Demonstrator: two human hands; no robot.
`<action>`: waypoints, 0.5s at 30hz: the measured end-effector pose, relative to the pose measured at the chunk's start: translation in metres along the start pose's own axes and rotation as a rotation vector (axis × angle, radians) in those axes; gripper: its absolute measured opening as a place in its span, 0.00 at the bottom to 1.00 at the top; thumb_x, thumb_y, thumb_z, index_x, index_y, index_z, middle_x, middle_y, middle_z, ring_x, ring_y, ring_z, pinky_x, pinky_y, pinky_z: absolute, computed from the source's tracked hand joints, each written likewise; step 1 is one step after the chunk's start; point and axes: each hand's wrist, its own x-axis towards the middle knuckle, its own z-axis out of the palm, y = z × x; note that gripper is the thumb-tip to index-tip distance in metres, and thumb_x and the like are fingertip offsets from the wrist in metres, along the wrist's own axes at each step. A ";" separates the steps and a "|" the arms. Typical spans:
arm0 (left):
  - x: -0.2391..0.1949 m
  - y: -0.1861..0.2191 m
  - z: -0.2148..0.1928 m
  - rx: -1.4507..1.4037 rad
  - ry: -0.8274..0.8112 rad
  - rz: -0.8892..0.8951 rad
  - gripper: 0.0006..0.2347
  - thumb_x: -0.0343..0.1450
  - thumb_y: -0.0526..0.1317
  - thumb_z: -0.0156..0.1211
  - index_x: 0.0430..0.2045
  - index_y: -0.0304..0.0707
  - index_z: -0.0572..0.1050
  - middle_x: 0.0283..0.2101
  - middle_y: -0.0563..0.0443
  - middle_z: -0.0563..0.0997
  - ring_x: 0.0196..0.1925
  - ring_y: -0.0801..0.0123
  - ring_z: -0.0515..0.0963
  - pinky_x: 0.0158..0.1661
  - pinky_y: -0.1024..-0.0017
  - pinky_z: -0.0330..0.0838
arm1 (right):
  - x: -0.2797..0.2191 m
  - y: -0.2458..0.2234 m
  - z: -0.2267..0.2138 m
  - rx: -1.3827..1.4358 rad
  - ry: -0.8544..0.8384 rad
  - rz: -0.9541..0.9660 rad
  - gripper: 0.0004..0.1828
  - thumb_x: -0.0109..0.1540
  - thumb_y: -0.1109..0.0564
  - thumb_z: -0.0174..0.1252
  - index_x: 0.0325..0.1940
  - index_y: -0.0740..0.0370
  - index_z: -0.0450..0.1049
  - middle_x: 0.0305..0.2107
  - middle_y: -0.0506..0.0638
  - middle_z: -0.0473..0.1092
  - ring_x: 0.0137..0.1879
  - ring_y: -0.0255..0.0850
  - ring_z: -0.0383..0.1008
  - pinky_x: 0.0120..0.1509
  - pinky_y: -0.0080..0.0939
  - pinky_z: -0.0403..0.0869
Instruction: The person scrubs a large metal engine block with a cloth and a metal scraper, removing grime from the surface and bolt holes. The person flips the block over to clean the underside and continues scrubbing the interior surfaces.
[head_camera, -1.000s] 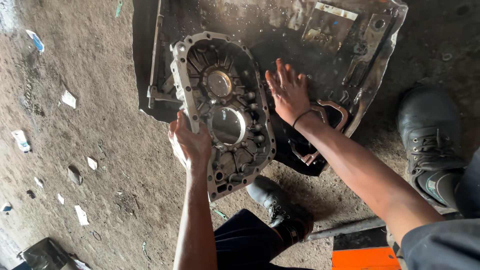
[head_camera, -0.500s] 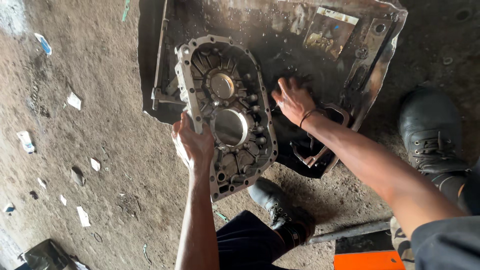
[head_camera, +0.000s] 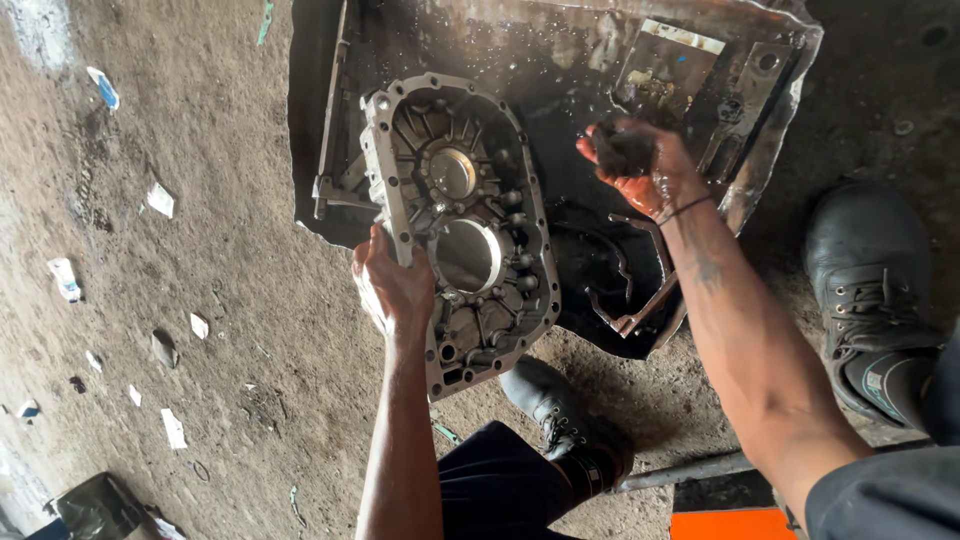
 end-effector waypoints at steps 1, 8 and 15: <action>0.000 0.000 0.000 -0.005 0.011 0.018 0.14 0.66 0.31 0.64 0.45 0.30 0.74 0.40 0.41 0.71 0.45 0.55 0.76 0.40 0.57 0.79 | -0.002 0.004 0.003 -0.017 0.070 0.009 0.13 0.64 0.58 0.56 0.52 0.63 0.69 0.51 0.65 0.74 0.54 0.60 0.81 0.48 0.56 0.80; 0.002 -0.005 0.002 -0.030 0.060 0.081 0.22 0.65 0.32 0.66 0.54 0.27 0.71 0.40 0.42 0.72 0.44 0.55 0.75 0.37 0.59 0.79 | -0.010 0.015 0.011 -0.067 -0.087 -0.035 0.11 0.71 0.60 0.52 0.57 0.61 0.75 0.47 0.58 0.74 0.48 0.49 0.80 0.37 0.45 0.78; 0.001 -0.014 0.007 0.027 0.016 0.046 0.21 0.68 0.34 0.65 0.57 0.28 0.72 0.46 0.36 0.75 0.49 0.53 0.77 0.42 0.58 0.78 | 0.060 -0.002 -0.012 -0.129 0.711 -0.453 0.07 0.63 0.62 0.53 0.39 0.56 0.76 0.29 0.50 0.76 0.31 0.42 0.79 0.26 0.43 0.72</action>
